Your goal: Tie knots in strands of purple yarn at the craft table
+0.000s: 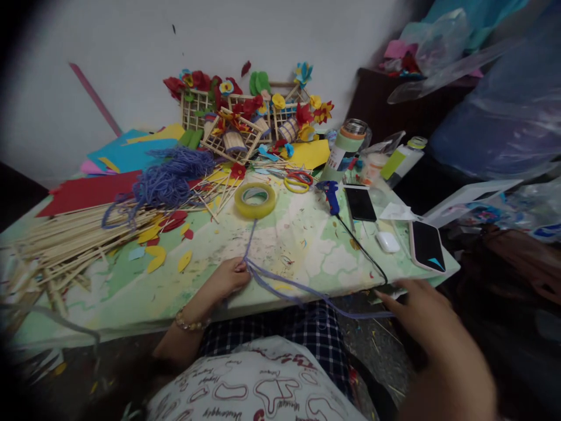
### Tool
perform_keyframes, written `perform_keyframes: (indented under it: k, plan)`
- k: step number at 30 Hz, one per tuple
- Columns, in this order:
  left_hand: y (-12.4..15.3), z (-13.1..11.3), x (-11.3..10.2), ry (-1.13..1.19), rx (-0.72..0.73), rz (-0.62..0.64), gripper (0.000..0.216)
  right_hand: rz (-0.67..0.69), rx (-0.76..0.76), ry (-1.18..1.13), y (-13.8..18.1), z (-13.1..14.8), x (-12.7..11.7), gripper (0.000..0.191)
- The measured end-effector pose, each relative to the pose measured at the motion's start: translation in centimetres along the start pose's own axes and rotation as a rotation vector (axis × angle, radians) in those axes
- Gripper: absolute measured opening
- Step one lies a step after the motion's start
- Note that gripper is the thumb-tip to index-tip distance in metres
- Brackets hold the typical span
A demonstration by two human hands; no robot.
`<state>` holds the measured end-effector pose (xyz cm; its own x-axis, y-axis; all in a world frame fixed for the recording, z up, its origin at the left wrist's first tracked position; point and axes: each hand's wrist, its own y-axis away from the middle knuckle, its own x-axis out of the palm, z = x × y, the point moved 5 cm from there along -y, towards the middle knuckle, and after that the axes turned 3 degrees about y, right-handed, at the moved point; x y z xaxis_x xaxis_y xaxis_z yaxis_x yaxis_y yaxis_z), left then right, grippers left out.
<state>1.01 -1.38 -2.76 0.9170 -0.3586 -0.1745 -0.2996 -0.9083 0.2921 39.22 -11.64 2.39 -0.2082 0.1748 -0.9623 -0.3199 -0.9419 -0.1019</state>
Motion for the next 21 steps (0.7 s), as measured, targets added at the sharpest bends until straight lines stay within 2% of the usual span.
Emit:
perform_keyframes:
  k: [1, 2, 4, 6, 8, 10, 12, 15, 18, 21]
  plan:
    - [0.0, 0.1, 0.0, 0.009, -0.002, 0.006, 0.016, -0.018, -0.114, -0.056, -0.6, 4.7, 0.1, 0.032]
    - [0.0, 0.2, 0.1, 0.017, -0.004, 0.012, 0.016, 0.026, -0.253, -0.168, -1.0, 9.6, 0.8, 0.035]
    - [0.1, 0.3, 0.1, 0.022, 0.001, 0.016, 0.015, 0.187, -0.486, -0.451, -1.4, 18.3, 2.7, 0.036]
    - [0.2, 0.2, 0.1, 0.010, 0.023, 0.010, 0.011, 0.311, -0.562, -0.649, -1.6, 24.2, 5.3, 0.041]
    - [0.3, 0.0, 0.0, 0.000, 0.043, 0.004, 0.009, 0.472, -0.556, -0.768, -1.6, 27.4, 8.4, 0.045]
    - [0.4, -0.1, -0.1, 0.008, 0.046, 0.010, 0.009, 0.610, -0.486, -0.871, -1.7, 28.4, 10.9, 0.043]
    - [0.4, 0.0, -0.2, 0.024, 0.033, 0.020, 0.012, 0.671, -0.385, -0.967, -2.0, 28.2, 12.1, 0.038]
    - [0.5, 0.0, -0.2, 0.040, 0.026, 0.037, 0.017, 0.721, -0.247, -1.055, -2.6, 27.1, 11.9, 0.028]
    - [0.7, -0.3, -0.2, 0.062, 0.038, 0.057, 0.019, 0.848, -0.149, -1.108, -2.7, 26.5, 10.9, 0.022]
    - [0.9, -0.6, -0.1, 0.097, 0.025, 0.091, 0.019, 0.919, -0.141, -1.062, -2.9, 26.1, 10.5, 0.024]
